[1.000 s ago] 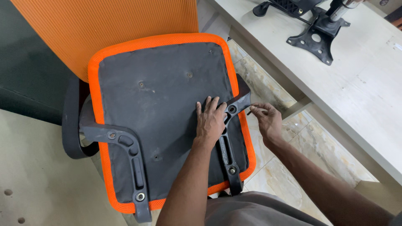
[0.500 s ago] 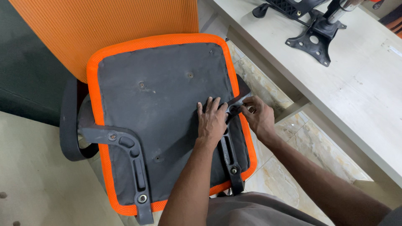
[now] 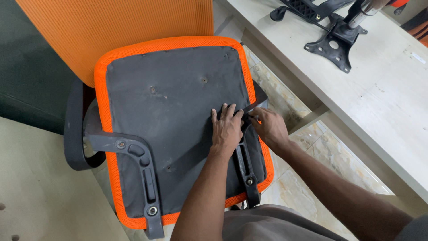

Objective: The person attaches a black plastic bracket to the underside of an orange office chair seat using a screwdriver. They align the bracket, insert screws, and tighten them to secure the bracket to the seat.

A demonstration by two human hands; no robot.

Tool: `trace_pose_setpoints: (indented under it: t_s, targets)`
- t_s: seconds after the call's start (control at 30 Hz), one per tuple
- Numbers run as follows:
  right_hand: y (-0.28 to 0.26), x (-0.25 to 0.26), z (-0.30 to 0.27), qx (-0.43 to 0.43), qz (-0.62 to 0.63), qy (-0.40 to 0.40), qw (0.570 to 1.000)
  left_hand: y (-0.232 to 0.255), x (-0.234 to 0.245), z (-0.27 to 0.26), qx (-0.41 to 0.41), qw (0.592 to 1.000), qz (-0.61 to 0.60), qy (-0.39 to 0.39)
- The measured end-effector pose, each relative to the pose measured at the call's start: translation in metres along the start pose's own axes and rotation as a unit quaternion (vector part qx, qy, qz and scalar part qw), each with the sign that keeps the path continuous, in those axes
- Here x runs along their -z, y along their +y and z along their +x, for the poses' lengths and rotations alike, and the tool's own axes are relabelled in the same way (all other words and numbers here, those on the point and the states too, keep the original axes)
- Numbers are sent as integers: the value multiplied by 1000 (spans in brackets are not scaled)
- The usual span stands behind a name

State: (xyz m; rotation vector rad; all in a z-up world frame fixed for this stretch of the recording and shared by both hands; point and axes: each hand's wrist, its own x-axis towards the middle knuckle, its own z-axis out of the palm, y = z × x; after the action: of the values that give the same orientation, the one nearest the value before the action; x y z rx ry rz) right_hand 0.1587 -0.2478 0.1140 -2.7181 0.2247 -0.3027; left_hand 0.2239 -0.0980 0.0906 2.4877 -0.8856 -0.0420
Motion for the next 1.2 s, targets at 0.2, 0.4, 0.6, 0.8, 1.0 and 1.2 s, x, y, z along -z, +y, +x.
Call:
trace_pose_setpoints:
  t_s: [0.2,0.4,0.6,0.8,1.0,1.2]
  targets:
    - [-10,12,0,-7,50,-14,999,-2,-5,1,4,1000,-2,-6]
    - [-21,14,7,-60,46,-57,996,-1,-5,1,11,1000,-10,-8]
    - [-29,11,7,-69,1,-83,994,1,1,1,11,1000,-9,-13]
    - [-37,14,6,-75,-41,-74,994,2,2,1,21,1000,-19,-12]
    - [-36,23,6,-69,12,-88,994,1,0,2,25,999,-17,-25]
    - [-29,22,1,-25,59,-77,995,0,-4,2,19,999,-2,-28]
